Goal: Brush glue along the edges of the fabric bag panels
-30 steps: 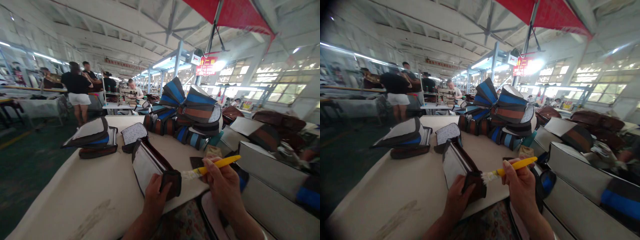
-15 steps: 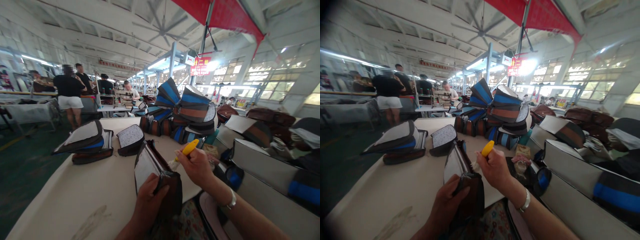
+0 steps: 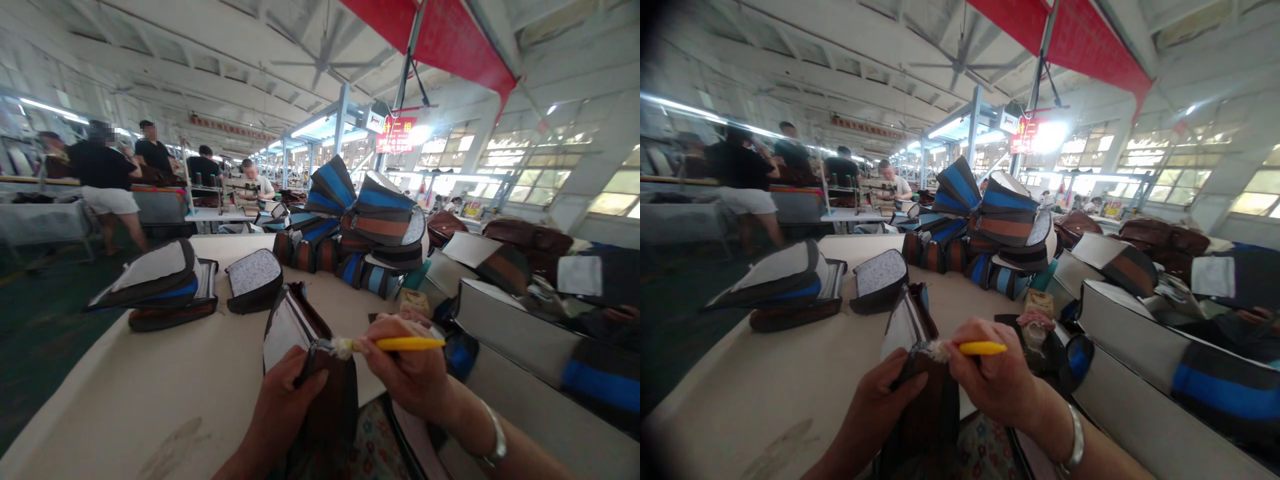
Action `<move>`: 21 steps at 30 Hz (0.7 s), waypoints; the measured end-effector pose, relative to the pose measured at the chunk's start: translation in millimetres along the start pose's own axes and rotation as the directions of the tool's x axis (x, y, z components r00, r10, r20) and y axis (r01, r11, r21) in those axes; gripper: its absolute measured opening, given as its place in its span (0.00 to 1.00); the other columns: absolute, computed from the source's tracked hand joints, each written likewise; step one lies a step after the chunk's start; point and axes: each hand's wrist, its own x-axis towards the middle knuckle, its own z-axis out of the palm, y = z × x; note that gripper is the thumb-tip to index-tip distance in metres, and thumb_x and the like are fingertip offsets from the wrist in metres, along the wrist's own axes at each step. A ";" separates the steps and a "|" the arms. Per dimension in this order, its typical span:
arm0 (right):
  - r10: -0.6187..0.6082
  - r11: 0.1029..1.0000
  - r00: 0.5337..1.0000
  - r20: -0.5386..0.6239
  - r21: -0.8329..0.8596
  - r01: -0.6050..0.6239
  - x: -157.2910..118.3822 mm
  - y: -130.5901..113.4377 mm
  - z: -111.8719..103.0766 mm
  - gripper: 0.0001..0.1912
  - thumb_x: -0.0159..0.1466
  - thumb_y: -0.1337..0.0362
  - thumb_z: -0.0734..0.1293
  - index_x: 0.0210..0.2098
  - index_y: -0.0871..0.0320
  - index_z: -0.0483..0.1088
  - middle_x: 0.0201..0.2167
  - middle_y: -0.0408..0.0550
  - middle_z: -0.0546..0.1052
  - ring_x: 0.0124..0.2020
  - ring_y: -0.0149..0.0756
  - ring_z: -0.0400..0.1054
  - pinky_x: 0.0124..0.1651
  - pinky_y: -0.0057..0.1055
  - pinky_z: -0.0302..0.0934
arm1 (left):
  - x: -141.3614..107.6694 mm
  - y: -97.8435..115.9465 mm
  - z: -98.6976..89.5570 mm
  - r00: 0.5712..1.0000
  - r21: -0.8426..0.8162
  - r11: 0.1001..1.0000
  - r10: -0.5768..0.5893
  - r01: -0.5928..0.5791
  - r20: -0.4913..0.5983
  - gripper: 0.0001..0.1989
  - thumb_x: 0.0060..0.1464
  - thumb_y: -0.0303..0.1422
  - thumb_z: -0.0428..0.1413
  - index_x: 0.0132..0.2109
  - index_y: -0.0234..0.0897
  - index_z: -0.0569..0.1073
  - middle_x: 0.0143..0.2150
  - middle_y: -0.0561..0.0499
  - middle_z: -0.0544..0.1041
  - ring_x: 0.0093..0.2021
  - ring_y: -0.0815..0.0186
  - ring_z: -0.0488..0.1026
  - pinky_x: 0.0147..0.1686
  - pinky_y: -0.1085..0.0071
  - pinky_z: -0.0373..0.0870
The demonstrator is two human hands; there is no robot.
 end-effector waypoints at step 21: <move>-0.152 0.988 0.971 0.187 0.042 0.147 -11.9 -1.5 -25.7 0.11 0.66 0.72 0.65 0.45 0.55 0.62 0.30 0.45 0.73 0.28 0.35 0.68 0.33 0.31 0.61 | 2.9 18.2 3.4 0.991 0.060 0.998 0.004 -0.012 0.131 0.10 0.58 0.38 0.57 0.32 0.37 0.75 0.33 0.52 0.69 0.36 0.62 0.70 0.36 0.70 0.64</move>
